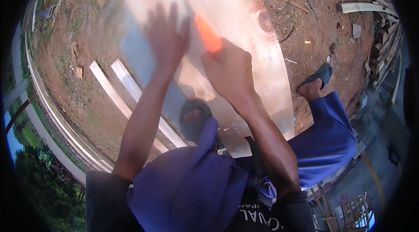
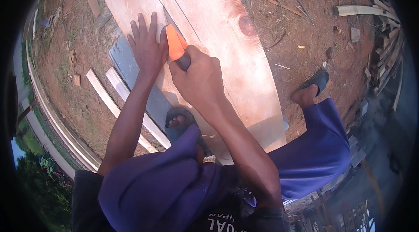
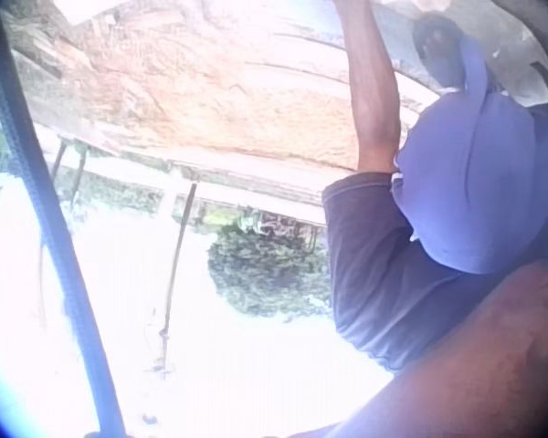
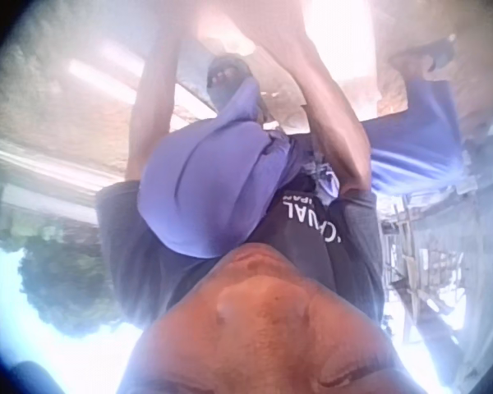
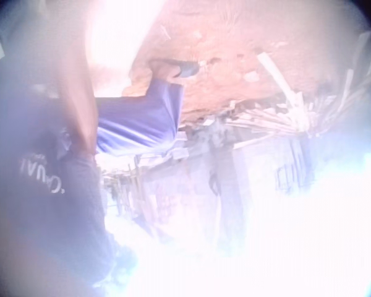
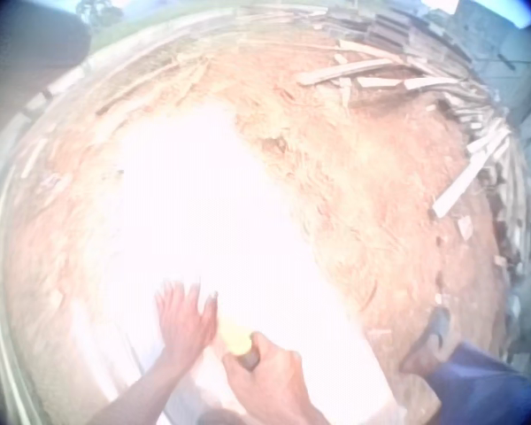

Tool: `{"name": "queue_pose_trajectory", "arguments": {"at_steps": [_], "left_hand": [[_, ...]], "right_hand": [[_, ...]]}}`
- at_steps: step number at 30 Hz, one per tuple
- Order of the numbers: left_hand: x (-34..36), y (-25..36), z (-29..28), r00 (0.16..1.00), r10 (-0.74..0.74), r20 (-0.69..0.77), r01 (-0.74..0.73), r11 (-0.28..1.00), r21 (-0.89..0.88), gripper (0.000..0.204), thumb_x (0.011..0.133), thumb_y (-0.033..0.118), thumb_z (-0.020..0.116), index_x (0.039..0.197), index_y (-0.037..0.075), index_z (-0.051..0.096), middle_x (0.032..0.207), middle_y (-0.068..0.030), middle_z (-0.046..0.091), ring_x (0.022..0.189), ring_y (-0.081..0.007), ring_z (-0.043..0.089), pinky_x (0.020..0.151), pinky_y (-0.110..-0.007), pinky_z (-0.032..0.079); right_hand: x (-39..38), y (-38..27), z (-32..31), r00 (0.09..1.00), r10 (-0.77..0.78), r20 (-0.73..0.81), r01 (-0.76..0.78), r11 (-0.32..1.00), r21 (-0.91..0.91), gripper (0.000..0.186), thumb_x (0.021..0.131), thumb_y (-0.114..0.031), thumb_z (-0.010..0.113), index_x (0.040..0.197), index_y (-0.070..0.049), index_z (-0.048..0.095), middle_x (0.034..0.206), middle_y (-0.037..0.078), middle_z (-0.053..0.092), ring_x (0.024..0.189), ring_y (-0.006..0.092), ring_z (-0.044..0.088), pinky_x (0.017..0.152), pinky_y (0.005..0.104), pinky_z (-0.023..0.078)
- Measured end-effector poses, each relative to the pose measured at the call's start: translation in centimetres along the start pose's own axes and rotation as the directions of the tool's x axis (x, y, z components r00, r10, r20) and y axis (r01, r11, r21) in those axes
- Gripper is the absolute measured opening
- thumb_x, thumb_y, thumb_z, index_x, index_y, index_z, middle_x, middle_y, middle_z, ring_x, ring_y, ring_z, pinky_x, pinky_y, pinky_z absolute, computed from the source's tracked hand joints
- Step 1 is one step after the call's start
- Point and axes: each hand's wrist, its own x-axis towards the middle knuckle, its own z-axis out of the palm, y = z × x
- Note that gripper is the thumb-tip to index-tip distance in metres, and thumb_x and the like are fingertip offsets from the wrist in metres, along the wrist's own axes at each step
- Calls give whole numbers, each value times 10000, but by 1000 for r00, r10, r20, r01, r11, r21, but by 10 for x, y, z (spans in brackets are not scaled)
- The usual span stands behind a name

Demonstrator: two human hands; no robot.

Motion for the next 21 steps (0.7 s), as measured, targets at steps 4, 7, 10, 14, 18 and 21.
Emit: {"name": "queue_pose_trajectory", "arguments": {"at_steps": [4, 7, 10, 14, 18, 21], "left_hand": [[-6, -12, 2, 998, -54, -9, 54, 998, 31, 577, 1031, 465, 518, 1547, 213, 458, 1642, -219, 292, 1521, -472, 213, 1194, -663, 180], [-3, -10, 2, 998, -57, -8, 57, 998, 32, 579, 1030, 471, 517, 1545, 211, 462, 1639, -219, 300, 1526, -465, 209, 1198, -662, 168], [0, -7, 1, 999, -51, -19, 51, 998, 31, 577, 1029, 477, 513, 1541, 215, 469, 1633, -221, 312, 1529, -457, 209, 1199, -661, 166], [4, 3, 2, 999, -19, -28, 19, 1000, -6, 574, 1029, 483, 509, 1539, 223, 474, 1633, -219, 314, 1530, -453, 209, 1200, -659, 168], [4, -10, 1, 998, -50, -29, 50, 999, -2, 575, 1028, 485, 509, 1539, 224, 474, 1633, -215, 316, 1529, -456, 208, 1204, -656, 163], [-3, -10, -1, 997, -81, -8, 81, 997, -7, 573, 1027, 483, 512, 1536, 223, 478, 1635, -212, 314, 1529, -455, 208, 1207, -653, 158]], "right_hand": [[-141, 47, -44, 990, -125, -68, 125, 992, 3, 65, 825, 37, 689, 828, 40, 624, 601, 52, 556, 533, 67, 497, 505, 270, 413], [-209, 43, -78, 980, -195, -41, 191, 978, -84, 101, 813, 37, 674, 908, 68, 659, 659, 109, 624, 570, 140, 643, 553, 271, 478], [-167, 40, -59, 995, -42, -86, 42, 999, 3, 95, 754, 23, 723, 826, 25, 660, 683, 137, 669, 588, 114, 651, 576, 288, 523], [3, 24, 9, 988, -110, -113, 117, 992, 56, 224, 845, -122, 718, 829, 60, 588, 609, 198, 593, 504, 253, 603, 533, 376, 463], [-44, 30, -2, 998, -41, -42, 43, 998, 55, 177, 837, -85, 704, 813, 44, 586, 610, 169, 593, 519, 205, 610, 532, 346, 466], [-164, 54, -54, 997, -42, -64, 41, 999, -29, 136, 770, 13, 727, 756, 21, 592, 607, 107, 584, 511, 145, 583, 521, 299, 472]]}}
